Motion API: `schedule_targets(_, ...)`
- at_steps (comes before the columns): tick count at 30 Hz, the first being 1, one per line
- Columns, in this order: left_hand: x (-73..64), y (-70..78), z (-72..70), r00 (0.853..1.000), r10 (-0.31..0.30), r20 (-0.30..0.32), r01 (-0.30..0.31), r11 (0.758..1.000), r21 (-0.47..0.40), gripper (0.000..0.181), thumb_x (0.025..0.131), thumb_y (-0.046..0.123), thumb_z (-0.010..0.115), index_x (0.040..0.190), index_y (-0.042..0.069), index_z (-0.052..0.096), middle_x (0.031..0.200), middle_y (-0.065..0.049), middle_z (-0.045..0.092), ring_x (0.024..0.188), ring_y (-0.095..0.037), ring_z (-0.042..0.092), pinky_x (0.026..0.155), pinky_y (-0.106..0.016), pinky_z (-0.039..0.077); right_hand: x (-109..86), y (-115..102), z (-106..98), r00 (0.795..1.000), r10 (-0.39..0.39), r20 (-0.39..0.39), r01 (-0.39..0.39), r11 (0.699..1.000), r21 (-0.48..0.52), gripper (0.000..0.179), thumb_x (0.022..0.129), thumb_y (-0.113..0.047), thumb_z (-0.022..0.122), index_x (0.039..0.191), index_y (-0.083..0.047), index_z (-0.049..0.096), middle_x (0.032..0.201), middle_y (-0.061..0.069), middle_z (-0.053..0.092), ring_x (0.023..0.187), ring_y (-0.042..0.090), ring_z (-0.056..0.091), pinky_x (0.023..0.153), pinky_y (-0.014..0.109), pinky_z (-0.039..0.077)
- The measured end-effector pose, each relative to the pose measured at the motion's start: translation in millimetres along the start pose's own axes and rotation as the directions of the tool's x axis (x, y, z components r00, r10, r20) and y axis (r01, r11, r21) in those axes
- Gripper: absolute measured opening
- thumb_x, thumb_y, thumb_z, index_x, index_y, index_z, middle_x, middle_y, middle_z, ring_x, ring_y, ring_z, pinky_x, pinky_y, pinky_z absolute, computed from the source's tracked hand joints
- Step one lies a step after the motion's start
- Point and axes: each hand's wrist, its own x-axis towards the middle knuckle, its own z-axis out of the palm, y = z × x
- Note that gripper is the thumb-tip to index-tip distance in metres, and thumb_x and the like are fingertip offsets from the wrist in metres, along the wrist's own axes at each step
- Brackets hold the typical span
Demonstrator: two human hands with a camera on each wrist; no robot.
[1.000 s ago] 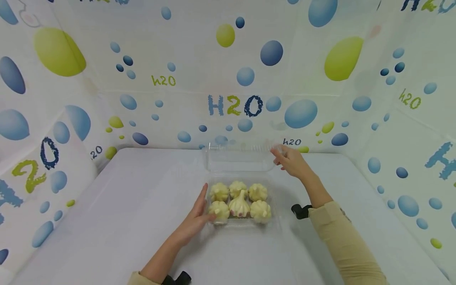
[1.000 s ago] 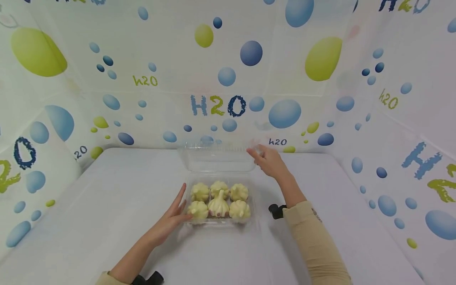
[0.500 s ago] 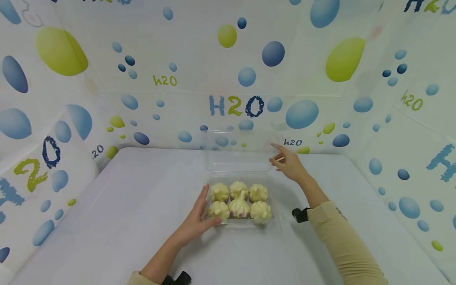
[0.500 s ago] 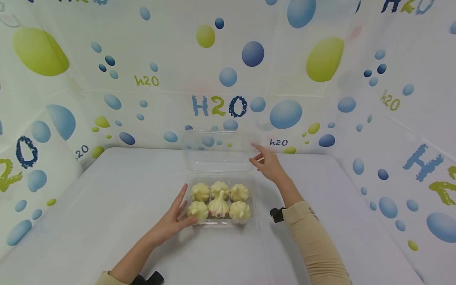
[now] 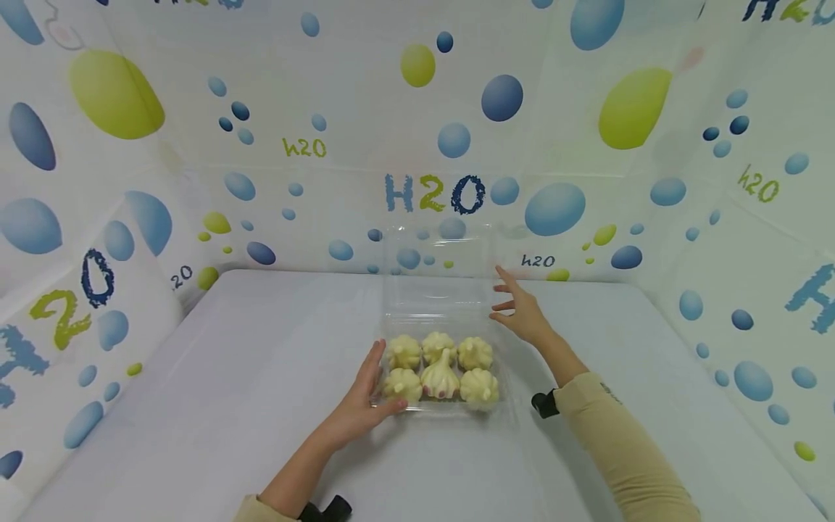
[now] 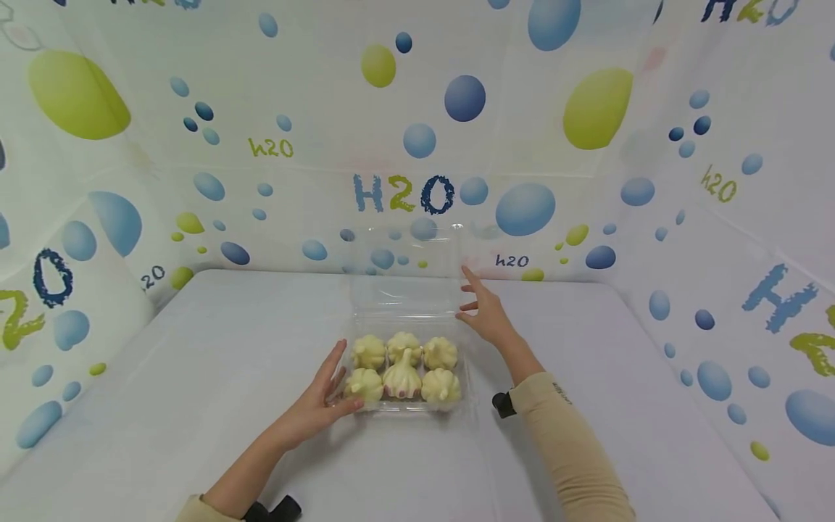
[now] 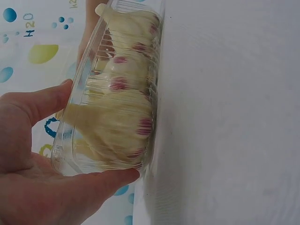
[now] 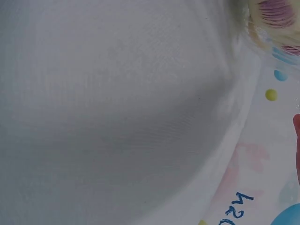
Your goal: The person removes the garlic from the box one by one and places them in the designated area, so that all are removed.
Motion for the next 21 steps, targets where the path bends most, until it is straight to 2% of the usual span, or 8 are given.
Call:
schedule_targets(7,0.3,4.2,-1.5,1.0,0.011,0.015,-0.011,1.0,-0.012,0.096,0.082,0.016,0.07,0.148,0.015,0.001,0.152,-0.013,-0.009,0.134,-0.042,0.009,0.102,-0.056,0.022,1.0,6.0,5.8,1.0,0.024,0.019,-0.024,1.0,-0.02,0.082,0.082,-0.003,0.067,0.147,-0.016,0.018,0.133,0.025,0.042,0.095,0.035,0.061,0.078,0.044,0.051)
schedule_targets(11,0.9,1.5,-4.3,1.0,-0.006,0.014,0.006,1.0,-0.004,0.098,0.081,0.017,0.07,0.148,0.015,-0.001,0.152,-0.012,-0.008,0.134,-0.042,0.011,0.102,-0.055,0.024,0.1,6.4,7.6,0.999,0.021,0.041,-0.02,0.999,-0.032,0.077,0.084,-0.007,0.065,0.146,-0.011,0.019,0.133,0.026,0.042,0.095,0.035,0.061,0.079,0.045,0.05)
schedule_targets(21,4.2,2.0,-6.7,0.999,-0.02,0.031,0.02,1.0,-0.012,0.097,0.083,0.016,0.069,0.148,0.016,-0.004,0.152,-0.014,-0.01,0.134,-0.044,0.009,0.101,-0.058,0.021,-3.2,9.8,8.7,0.994,0.049,0.096,-0.042,0.996,-0.073,0.064,0.091,-0.016,0.058,0.144,-0.008,0.024,0.132,0.027,0.043,0.098,0.038,0.06,0.081,0.047,0.049)
